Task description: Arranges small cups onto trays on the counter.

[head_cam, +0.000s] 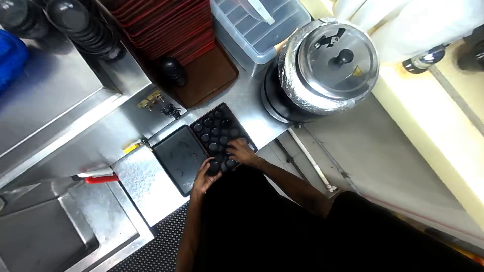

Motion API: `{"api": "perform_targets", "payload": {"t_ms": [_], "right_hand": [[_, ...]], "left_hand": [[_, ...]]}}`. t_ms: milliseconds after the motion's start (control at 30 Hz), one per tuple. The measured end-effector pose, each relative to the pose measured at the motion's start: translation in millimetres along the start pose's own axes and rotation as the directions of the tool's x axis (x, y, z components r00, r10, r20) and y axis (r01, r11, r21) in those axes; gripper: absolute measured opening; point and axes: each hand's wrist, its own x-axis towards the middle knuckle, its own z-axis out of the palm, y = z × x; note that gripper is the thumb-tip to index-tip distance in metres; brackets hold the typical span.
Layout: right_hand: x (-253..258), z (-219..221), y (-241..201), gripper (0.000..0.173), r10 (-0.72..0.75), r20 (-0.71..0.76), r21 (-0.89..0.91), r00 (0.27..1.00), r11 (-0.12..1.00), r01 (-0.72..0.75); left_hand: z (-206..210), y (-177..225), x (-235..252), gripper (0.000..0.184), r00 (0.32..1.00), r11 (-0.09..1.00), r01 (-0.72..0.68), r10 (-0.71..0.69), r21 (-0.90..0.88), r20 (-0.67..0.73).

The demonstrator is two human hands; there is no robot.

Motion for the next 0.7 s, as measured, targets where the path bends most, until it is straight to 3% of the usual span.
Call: {"api": "perform_targets", "payload": {"t_ms": [133, 233, 267, 333, 433, 533, 600, 700], "right_hand": [[-5, -1, 6, 0.038, -0.003, -0.099, 0.027, 0.995, 1.000, 0.005], [-14, -9, -8, 0.038, 0.075, -0.259, 0.206, 0.963, 0.978, -0.021], [-17, -14, -17, 0.040, 0.135, -0.242, 0.313, 0.961, 0.948, -0.054], [-23, -22, -34, 0.046, 0.219, -0.074, 0.528, 0.973, 0.837, -0.148], [-33, -20, -46, 0.042, 0.220, 0.097, 0.599, 0.971, 0.766, -0.233], [-46, -19, -40, 0.027, 0.353, 0.027, 0.651, 0.935, 0.704, -0.284], [-54, -27, -29, 0.023, 0.487, -0.002, 0.678, 0.874, 0.643, -0.356], [-62, -23, -6, 0.021, 0.602, -0.065, 0.605, 0.796, 0.658, -0.448]], "left_hand": [[2, -1, 2, 0.059, 0.999, 0.998, 0.052, -0.052, 0.029, -0.013], [2, -2, 6, 0.060, 0.997, 0.994, 0.068, -0.063, 0.086, -0.052], [3, -2, 8, 0.060, 0.997, 0.991, 0.070, -0.064, 0.111, -0.051], [10, -4, 10, 0.061, 0.996, 0.982, 0.090, -0.086, 0.169, -0.029], [28, -6, 18, 0.057, 0.986, 0.948, 0.141, -0.160, 0.284, 0.044], [45, -7, 23, 0.049, 0.982, 0.921, 0.176, -0.191, 0.349, 0.009], [48, -6, 26, 0.043, 0.981, 0.918, 0.193, -0.189, 0.347, -0.046], [39, -3, 29, 0.038, 0.976, 0.915, 0.217, -0.209, 0.339, -0.061]]}}
